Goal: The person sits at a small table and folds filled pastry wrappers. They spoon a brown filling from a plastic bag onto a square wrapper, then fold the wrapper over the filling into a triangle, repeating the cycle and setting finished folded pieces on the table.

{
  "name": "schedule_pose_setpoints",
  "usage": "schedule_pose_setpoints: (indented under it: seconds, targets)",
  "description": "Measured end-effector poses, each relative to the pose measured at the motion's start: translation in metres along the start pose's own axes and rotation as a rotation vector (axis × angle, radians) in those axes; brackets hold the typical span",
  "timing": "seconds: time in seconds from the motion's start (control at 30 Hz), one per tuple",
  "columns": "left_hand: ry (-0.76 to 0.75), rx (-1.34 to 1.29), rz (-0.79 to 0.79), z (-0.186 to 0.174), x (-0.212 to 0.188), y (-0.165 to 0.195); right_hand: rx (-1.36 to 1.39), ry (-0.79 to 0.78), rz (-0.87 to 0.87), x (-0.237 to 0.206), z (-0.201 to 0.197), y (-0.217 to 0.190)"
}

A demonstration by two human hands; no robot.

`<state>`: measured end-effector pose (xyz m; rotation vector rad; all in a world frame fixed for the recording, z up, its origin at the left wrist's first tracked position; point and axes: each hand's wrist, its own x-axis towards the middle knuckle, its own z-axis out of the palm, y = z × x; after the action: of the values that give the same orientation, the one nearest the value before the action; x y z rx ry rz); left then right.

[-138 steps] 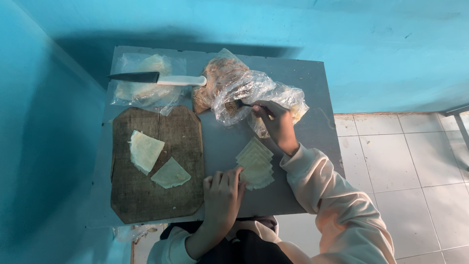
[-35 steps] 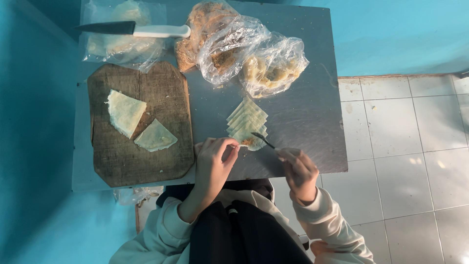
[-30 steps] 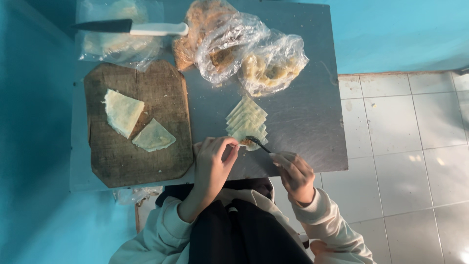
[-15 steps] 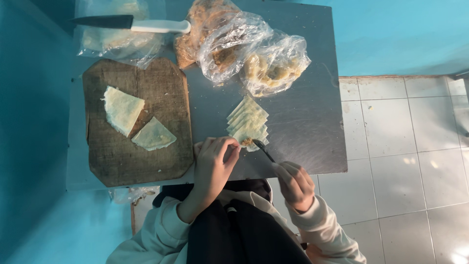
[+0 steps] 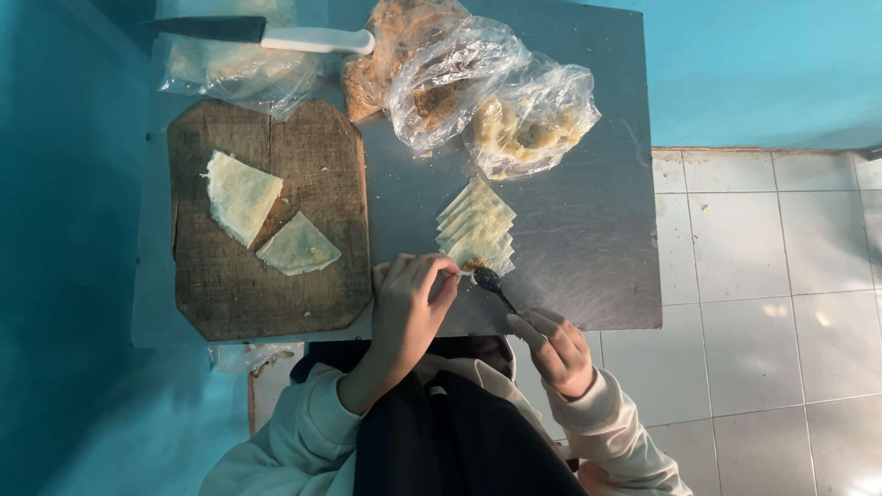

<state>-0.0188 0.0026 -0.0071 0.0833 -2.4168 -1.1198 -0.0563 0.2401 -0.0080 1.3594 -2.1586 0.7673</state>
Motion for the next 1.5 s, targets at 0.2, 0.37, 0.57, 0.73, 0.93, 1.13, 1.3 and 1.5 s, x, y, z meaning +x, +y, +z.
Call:
schedule_pose_setpoints:
  seconds: [0.2, 0.37, 0.57, 0.73, 0.93, 1.13, 1.3, 1.5]
  targets:
    - [0.005, 0.002, 0.009, -0.001, -0.002, -0.002, -0.041, 0.143, 0.113, 0.006, 0.011, -0.006]
    - [0.011, 0.011, 0.019, -0.002, -0.002, -0.004, -0.047, 0.151, 0.106, 0.008, 0.014, -0.006]
    - [0.004, 0.014, 0.024, -0.003, -0.002, -0.005, -0.066, 0.120, 0.070, 0.017, 0.021, -0.002]
    - [0.007, 0.014, 0.021, -0.004, -0.001, -0.008, -0.039, 0.096, 0.029, 0.020, 0.023, -0.003]
    - [0.005, -0.006, 0.010, -0.005, 0.001, -0.009, 0.019, 0.096, 0.047, 0.019, 0.021, 0.002]
    - [-0.031, 0.003, 0.008, -0.011, 0.006, -0.010, 0.059, 0.134, 0.220, 0.061, 0.005, 0.023]
    - [-0.060, -0.030, -0.024, -0.016, 0.007, -0.011, -0.054, 0.080, 0.316, 0.137, 0.009, 0.049]
    - [-0.077, -0.041, -0.035, -0.024, 0.009, -0.019, 0.026, 0.025, 0.279, 0.204, 0.046, 0.077]
